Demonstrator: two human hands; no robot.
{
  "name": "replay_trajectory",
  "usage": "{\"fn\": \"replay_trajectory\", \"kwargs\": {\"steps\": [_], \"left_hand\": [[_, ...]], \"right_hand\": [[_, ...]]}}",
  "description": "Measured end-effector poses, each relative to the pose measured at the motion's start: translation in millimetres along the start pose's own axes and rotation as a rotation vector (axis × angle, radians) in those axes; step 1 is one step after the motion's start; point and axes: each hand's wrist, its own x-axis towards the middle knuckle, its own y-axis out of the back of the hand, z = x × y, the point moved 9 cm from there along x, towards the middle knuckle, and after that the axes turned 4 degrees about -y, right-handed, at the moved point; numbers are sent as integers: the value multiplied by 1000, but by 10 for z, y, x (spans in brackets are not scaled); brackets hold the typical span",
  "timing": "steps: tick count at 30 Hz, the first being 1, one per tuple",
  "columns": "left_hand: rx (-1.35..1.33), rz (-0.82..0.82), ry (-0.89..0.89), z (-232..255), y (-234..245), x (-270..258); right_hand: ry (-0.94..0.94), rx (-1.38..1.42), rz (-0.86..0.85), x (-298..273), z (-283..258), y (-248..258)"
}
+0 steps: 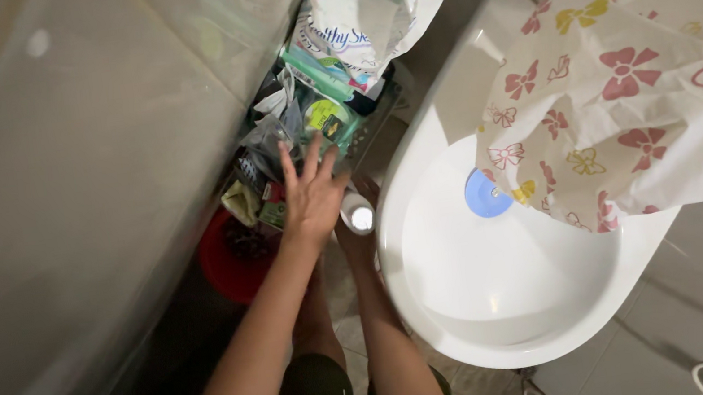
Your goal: The person picks up laundry-related items from the floor and a bathroom shelf, including detergent boxes, wipes, and bottles, then places them into a red bucket and a wire rack next to the sink. The person moves between the bedroom and bathroom multiple times to gather and store items.
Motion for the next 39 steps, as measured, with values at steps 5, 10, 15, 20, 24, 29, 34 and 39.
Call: {"fn": "replay_trajectory", "kwargs": {"steps": [5, 10, 15, 20, 24, 29, 34, 39], "left_hand": [[148, 16, -94, 72, -138, 32], [120, 118, -91, 122, -186, -34], [-90, 197, 39, 79, -69, -40], [-132, 213, 139, 53, -21, 7], [-146, 256, 196, -53, 14, -25], [-196, 269, 186, -102, 38, -63], [-170, 327, 159, -25, 122, -99], [-205, 306, 155, -10, 107, -136]], "right_hand": [[-3, 14, 167, -140, 58, 88], [-55, 37, 246, -153, 137, 140], [-116, 60, 250, -96, 192, 120], [-136, 77, 226, 37, 172, -12], [-115, 84, 230, 144, 82, -95], [-77, 90, 253, 352, -35, -8], [-82, 98, 258, 456, -38, 81], [-102, 116, 267, 450, 25, 130]]}}
